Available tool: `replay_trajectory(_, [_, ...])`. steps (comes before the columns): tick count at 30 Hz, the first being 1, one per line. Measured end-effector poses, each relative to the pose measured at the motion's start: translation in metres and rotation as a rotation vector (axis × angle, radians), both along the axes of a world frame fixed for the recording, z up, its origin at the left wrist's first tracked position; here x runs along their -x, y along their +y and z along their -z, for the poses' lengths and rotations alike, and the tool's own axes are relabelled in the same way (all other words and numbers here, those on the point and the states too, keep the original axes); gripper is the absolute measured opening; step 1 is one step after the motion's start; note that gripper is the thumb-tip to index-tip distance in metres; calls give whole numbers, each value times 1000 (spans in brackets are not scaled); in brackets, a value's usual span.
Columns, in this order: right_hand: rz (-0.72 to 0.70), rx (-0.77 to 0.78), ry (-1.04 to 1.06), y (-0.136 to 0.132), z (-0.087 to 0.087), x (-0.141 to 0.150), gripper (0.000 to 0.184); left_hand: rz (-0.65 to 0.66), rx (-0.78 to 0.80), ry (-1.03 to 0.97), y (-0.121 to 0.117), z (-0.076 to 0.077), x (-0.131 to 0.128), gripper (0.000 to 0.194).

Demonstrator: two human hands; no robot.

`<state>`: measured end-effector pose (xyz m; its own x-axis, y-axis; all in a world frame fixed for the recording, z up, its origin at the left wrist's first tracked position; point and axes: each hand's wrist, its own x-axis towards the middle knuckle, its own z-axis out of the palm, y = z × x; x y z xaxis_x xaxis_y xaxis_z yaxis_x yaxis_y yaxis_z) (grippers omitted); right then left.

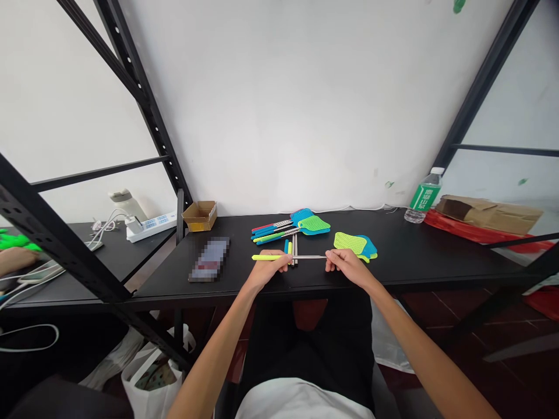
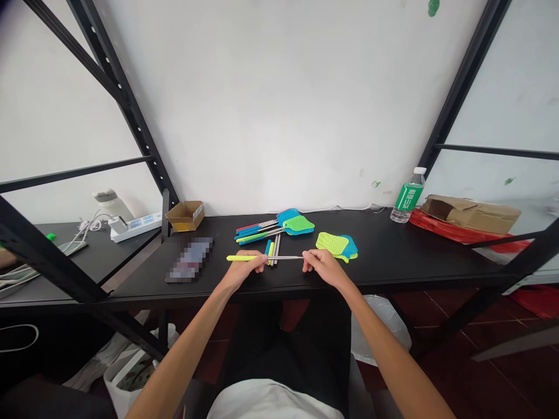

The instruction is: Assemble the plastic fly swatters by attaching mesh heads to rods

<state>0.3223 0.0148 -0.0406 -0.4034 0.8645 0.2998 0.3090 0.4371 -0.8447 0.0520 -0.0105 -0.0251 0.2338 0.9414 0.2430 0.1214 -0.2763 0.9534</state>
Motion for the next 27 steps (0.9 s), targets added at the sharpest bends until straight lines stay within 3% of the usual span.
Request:
replay_trajectory(16, [-30,90,120,-3,-1,2,30,-25,16,-77,0,2,0,38])
replay_trajectory(27, [-26,24,48,-4,-3,1,34,-26,17,-57,0,1,-1,39])
